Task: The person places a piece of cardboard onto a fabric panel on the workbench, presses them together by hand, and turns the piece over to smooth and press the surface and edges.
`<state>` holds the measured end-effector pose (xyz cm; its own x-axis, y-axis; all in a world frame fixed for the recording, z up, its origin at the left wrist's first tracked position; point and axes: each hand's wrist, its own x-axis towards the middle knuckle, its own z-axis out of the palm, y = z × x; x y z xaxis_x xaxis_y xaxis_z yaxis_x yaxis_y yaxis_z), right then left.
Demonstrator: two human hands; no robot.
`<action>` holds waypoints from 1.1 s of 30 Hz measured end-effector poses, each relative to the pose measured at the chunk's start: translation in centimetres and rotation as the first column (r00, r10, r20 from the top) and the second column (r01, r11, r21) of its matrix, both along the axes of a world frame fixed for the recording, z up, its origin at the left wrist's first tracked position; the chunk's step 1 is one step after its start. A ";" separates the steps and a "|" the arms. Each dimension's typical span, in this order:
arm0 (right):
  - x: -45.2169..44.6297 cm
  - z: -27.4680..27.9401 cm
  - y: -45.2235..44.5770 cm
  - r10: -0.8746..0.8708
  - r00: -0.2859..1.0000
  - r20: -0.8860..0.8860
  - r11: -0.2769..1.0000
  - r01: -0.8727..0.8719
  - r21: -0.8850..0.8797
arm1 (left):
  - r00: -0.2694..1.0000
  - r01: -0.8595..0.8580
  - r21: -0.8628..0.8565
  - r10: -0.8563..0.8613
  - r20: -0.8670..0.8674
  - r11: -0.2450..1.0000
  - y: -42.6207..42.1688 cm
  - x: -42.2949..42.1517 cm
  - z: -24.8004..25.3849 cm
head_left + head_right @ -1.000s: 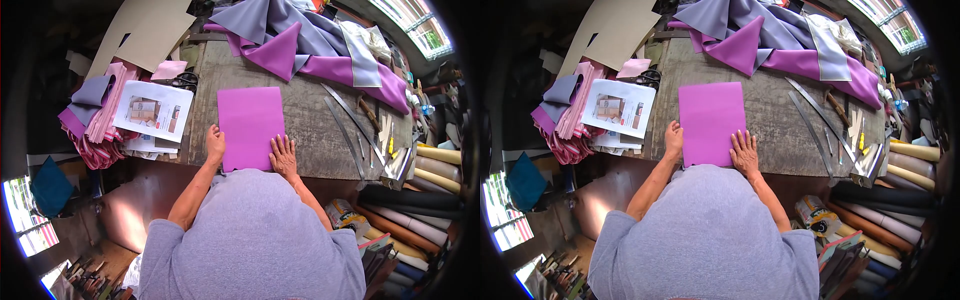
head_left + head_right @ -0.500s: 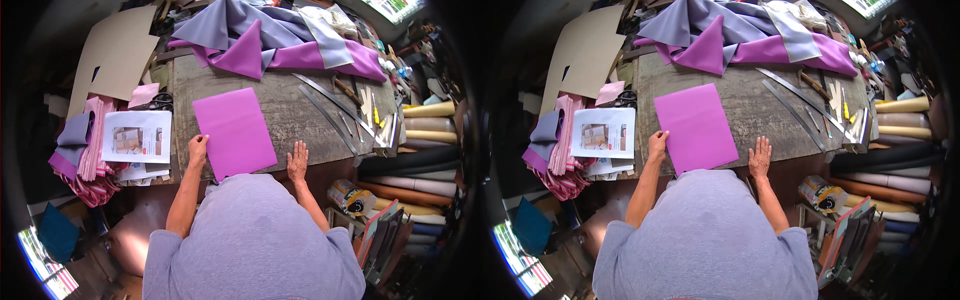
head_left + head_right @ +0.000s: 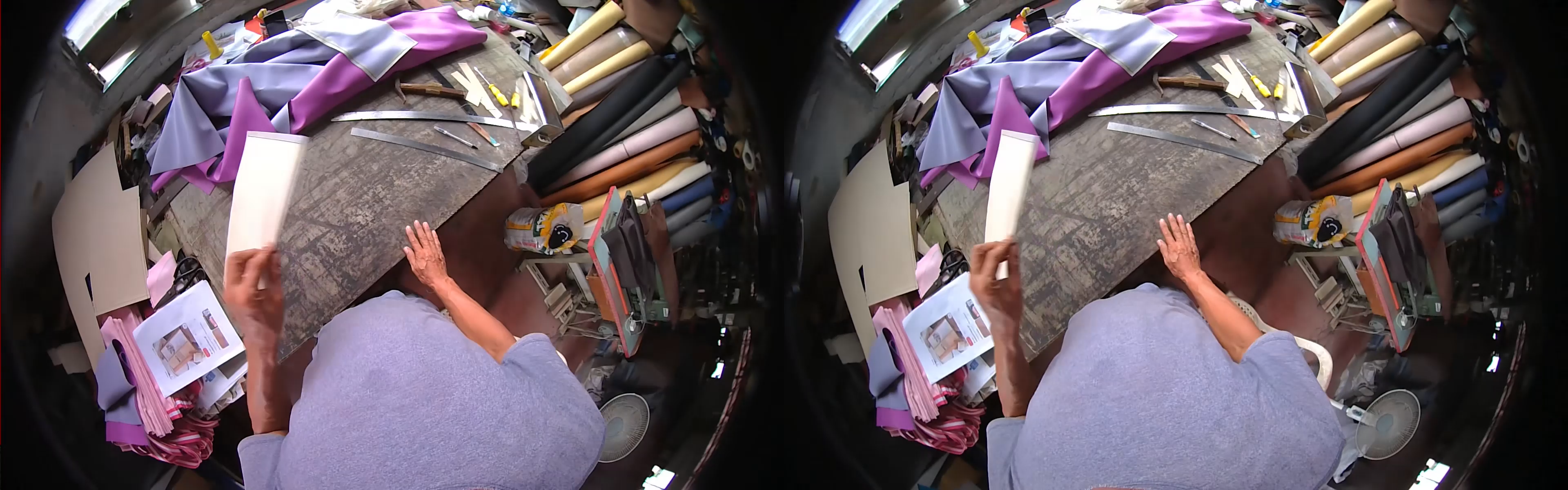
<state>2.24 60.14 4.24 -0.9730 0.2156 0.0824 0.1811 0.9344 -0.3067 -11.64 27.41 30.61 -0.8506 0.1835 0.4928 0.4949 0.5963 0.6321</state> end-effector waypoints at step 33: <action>15.9 -5.0 13.8 -0.485 0.630 0.606 0.586 0.749 -0.310 | 0.891 0.208 -0.473 0.034 0.453 0.856 7.3 2.3 -23.6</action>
<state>18.18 73.92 -0.80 -0.4688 0.6521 -0.5958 0.8766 0.2603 -0.4048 -9.34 34.76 7.04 -0.9187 0.3824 -0.0991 0.3097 0.8530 0.4201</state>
